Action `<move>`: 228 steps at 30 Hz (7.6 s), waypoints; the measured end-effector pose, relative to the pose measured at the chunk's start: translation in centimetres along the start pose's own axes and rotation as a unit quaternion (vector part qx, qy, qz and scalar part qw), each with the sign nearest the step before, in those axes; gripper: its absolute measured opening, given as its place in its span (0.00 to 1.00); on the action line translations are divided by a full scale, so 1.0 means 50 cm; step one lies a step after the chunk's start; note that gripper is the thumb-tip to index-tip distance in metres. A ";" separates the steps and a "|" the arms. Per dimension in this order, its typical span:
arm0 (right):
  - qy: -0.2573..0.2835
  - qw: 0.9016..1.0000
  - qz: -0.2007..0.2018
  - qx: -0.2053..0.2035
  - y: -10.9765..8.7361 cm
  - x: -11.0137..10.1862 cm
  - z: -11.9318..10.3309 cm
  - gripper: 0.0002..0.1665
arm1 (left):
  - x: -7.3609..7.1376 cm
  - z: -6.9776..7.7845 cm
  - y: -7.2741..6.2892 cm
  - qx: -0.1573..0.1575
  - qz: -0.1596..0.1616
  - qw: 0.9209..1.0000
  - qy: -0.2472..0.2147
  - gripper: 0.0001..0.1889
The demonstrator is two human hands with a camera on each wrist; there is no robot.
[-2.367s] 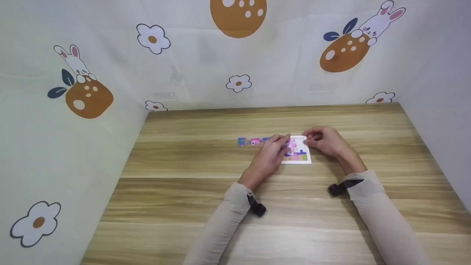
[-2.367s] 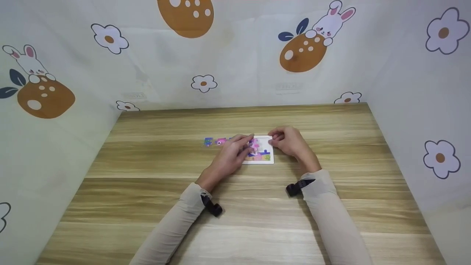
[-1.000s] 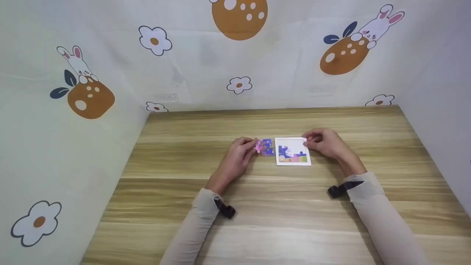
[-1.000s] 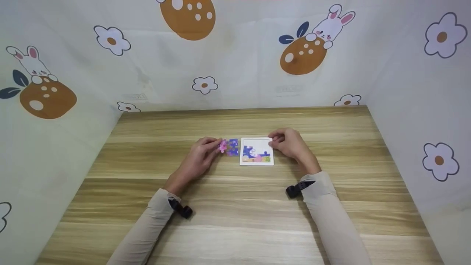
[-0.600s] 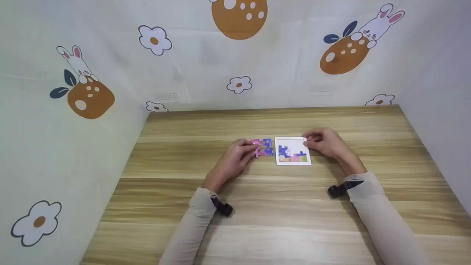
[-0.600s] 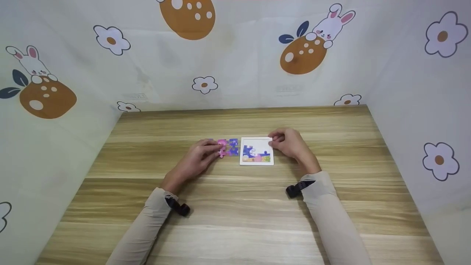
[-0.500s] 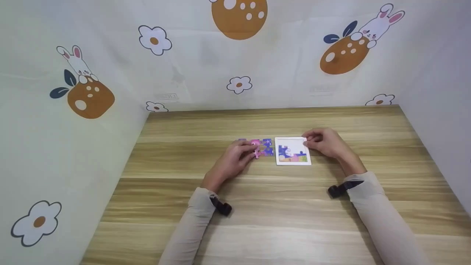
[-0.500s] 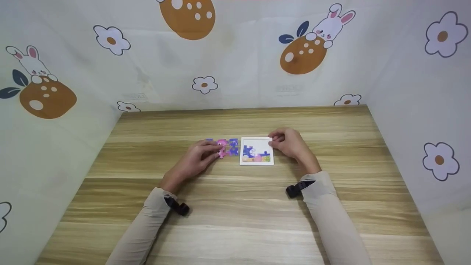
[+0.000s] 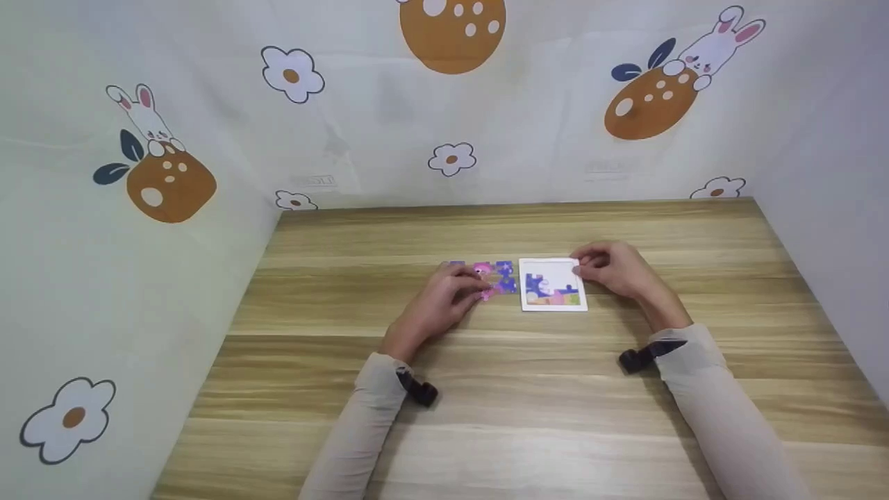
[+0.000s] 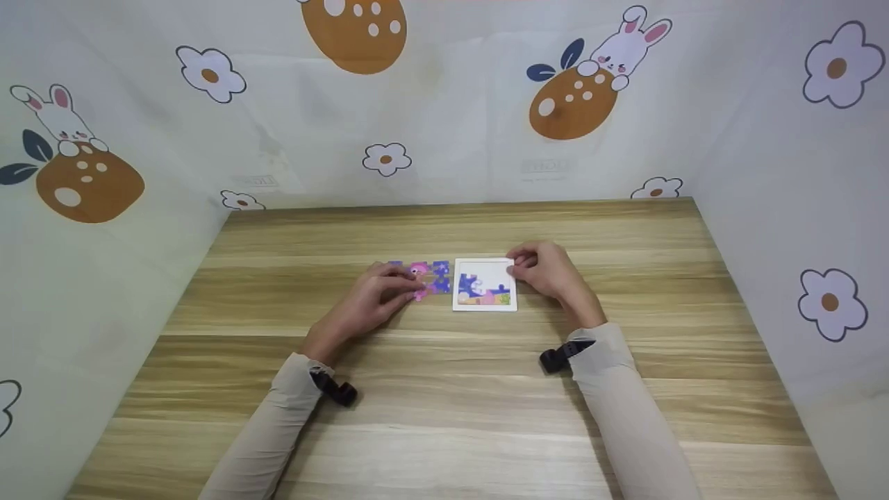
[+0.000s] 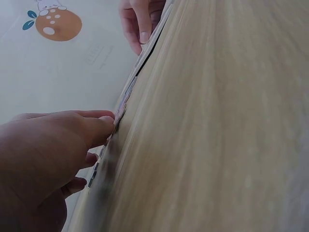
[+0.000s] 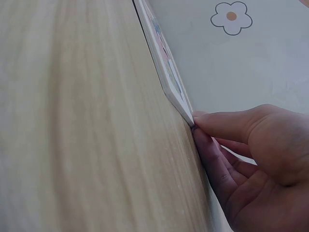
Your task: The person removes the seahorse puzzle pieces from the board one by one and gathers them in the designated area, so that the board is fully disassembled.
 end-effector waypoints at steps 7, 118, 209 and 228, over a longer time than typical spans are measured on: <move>-0.002 1.000 -0.002 0.009 0.003 0.001 0.004 0.18 | 0.001 -0.005 -0.001 -0.017 0.003 1.000 0.003 0.13; 0.007 1.000 0.002 -0.005 0.000 0.001 0.000 0.18 | 0.024 0.043 0.049 0.011 0.092 0.994 -0.054 0.17; -0.001 1.000 0.003 -0.015 0.004 0.002 0.007 0.19 | 0.130 0.169 0.128 0.051 -0.034 0.998 -0.021 0.17; 0.006 1.000 0.008 -0.012 0.002 0.003 0.007 0.18 | 0.153 0.177 0.131 0.062 -0.043 0.997 -0.016 0.15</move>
Point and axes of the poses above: each hand's wrist, its own y-axis towards the middle knuckle, its own x-axis out of the palm, z = x × y, the point moved 5 cm from there along y, towards the middle knuckle, and after that the axes turned 1 degree about z, right-handed, at the moved point
